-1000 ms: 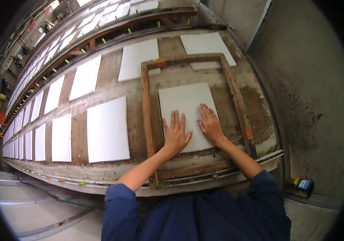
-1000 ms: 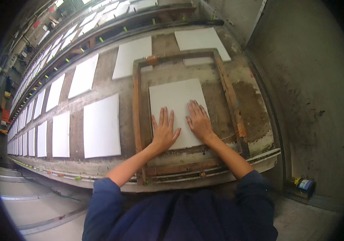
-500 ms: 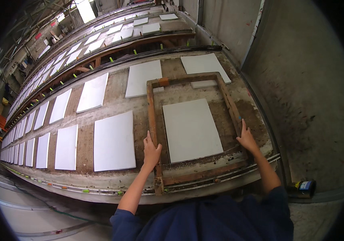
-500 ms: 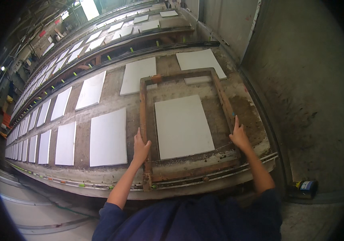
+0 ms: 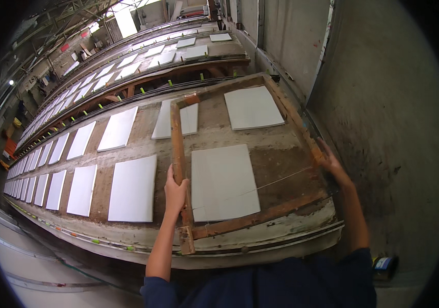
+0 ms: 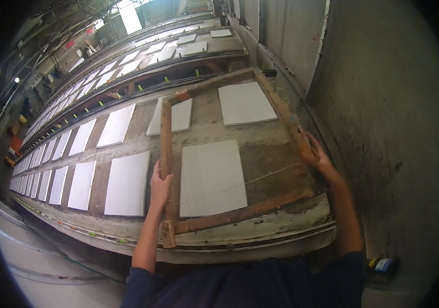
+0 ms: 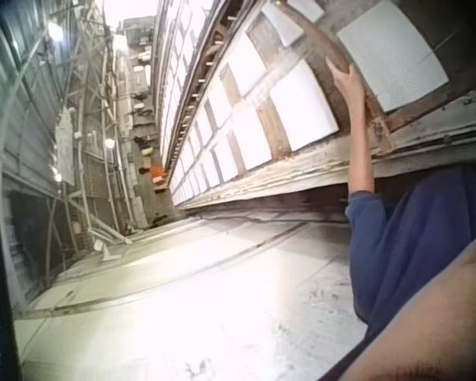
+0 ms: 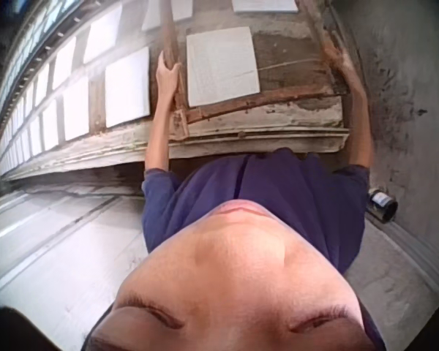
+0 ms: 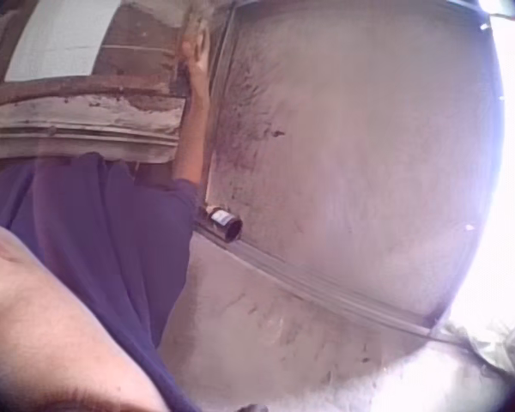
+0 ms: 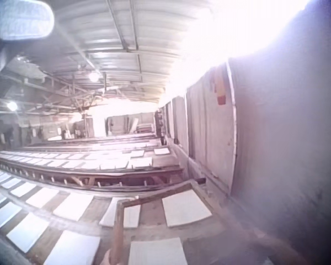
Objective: The person repeatedly picks up white rectangular panels and places them into a wooden frame on a long workbench. After positioning each panel, the person smooths it with both hands and then removes the frame to repeat the process with the next panel. The person later carries the empty wooden frame to a different area and sets it down.
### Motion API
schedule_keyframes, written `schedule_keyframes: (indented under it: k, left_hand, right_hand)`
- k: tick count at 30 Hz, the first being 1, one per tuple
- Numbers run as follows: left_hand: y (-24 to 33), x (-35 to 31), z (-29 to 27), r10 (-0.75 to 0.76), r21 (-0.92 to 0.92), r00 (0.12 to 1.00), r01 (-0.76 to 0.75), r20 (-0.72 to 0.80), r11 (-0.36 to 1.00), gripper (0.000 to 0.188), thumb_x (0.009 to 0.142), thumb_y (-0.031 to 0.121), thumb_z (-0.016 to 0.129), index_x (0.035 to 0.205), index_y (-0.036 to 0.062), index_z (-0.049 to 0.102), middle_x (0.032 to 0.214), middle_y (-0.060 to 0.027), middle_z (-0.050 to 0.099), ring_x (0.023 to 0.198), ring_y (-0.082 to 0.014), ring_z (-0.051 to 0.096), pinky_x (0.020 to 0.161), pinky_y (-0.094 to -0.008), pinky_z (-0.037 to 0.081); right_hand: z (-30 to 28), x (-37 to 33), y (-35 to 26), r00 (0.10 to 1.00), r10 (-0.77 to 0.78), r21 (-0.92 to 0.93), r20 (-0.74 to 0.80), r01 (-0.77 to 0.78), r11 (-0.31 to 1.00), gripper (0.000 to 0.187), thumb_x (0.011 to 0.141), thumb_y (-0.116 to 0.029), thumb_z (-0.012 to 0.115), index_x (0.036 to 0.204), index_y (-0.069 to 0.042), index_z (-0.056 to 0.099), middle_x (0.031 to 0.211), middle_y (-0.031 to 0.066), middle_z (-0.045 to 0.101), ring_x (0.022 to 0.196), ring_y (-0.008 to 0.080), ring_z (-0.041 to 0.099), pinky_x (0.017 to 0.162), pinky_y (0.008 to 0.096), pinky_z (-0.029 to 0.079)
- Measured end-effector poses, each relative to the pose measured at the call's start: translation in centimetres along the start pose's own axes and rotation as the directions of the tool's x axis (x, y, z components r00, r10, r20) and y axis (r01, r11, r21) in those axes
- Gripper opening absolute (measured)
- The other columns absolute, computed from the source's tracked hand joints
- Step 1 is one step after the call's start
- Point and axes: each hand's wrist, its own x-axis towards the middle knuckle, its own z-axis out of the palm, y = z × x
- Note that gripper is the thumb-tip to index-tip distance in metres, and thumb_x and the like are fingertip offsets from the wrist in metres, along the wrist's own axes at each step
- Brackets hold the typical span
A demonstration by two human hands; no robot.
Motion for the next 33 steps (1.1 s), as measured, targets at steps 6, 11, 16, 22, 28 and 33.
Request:
schedule_keyframes:
  k: [6, 11, 16, 22, 28, 33]
  left_hand:
    - [4.8, -2.0, 3.9, 0.064, -0.07, 0.996, -0.068, -0.061, 0.995, 0.068, 0.073, -0.001, 0.059, 0.135, -0.0041, 0.03, 0.122, -0.0206, 0.05, 0.11, -0.0237, 0.052, 0.09, -0.032, 0.043]
    - [11.0, -4.4, 3.9, -0.145, -0.477, 0.984, 0.177, 0.104, 0.861, 0.069, 0.076, 0.009, 0.059, 0.137, -0.0008, 0.028, 0.123, -0.0171, 0.049, 0.107, -0.021, 0.053, 0.086, -0.0285, 0.046]
    - [14.5, -9.3, 4.1, 0.063, -0.813, 0.982, 0.109, 0.176, 0.572, 0.072, 0.077, 0.025, 0.061, 0.137, 0.0009, 0.03, 0.13, -0.0155, 0.043, 0.11, -0.0252, 0.052, 0.089, -0.0368, 0.046]
    - [11.7, -9.6, 3.1, -0.13, -0.504, 0.963, 0.236, 0.237, 0.831, 0.062, 0.077, 0.015, 0.061, 0.132, 0.0011, 0.037, 0.124, -0.01, 0.049, 0.095, -0.0177, 0.054, 0.075, -0.0294, 0.049]
    - [11.0, -12.5, 3.6, -0.165, -0.657, 0.979, 0.202, 0.119, 0.726, 0.065, 0.075, 0.01, 0.059, 0.135, 0.0019, 0.034, 0.125, -0.0102, 0.048, 0.092, -0.0176, 0.054, 0.072, -0.0282, 0.049]
    - [11.8, -14.2, 6.2, -0.219, -0.679, 0.975, 0.142, -0.028, 0.72, 0.068, 0.074, 0.01, 0.059, 0.136, 0.0025, 0.032, 0.125, -0.0124, 0.048, 0.091, -0.0178, 0.054, 0.071, -0.0275, 0.049]
  right_hand:
    - [-7.5, 0.3, 3.1, 0.996, -0.076, -0.108, 0.043, 0.08, 0.991, 0.09, 0.068, -0.007, 0.072, 0.142, -0.01, 0.021, 0.112, 0.0146, 0.053, 0.075, 0.0142, 0.058, 0.06, 0.0275, 0.049]
    - [-11.0, -0.5, 2.5, 0.997, -0.048, 0.049, 0.064, 0.045, 0.998, 0.089, 0.066, 0.001, 0.064, 0.142, -0.006, 0.018, 0.075, 0.0097, 0.062, 0.065, 0.0145, 0.059, 0.06, 0.0282, 0.05]
    - [-13.2, 0.6, 1.4, 0.988, -0.151, 0.036, 0.036, 0.149, 0.988, 0.091, 0.062, 0.001, 0.063, 0.142, -0.005, 0.02, 0.097, 0.0137, 0.058, 0.071, 0.017, 0.061, 0.062, 0.0288, 0.05]
    - [-11.6, 2.6, -0.5, 0.978, -0.182, -0.052, 0.098, 0.187, 0.981, 0.09, 0.061, 0.002, 0.063, 0.141, -0.006, 0.021, 0.103, 0.014, 0.055, 0.072, 0.0182, 0.061, 0.062, 0.0288, 0.05]
    - [-11.2, 5.3, -1.1, 0.957, -0.203, -0.06, 0.207, 0.22, 0.974, 0.09, 0.064, -0.002, 0.067, 0.141, -0.007, 0.021, 0.094, 0.013, 0.059, 0.068, 0.017, 0.061, 0.058, 0.028, 0.05]
    - [-12.5, 8.8, 0.7, 0.924, -0.222, 0.058, 0.312, 0.214, 0.975, 0.085, 0.068, 0.0, 0.064, 0.142, -0.009, 0.022, 0.089, 0.0141, 0.061, 0.068, 0.0162, 0.06, 0.055, 0.0269, 0.048]
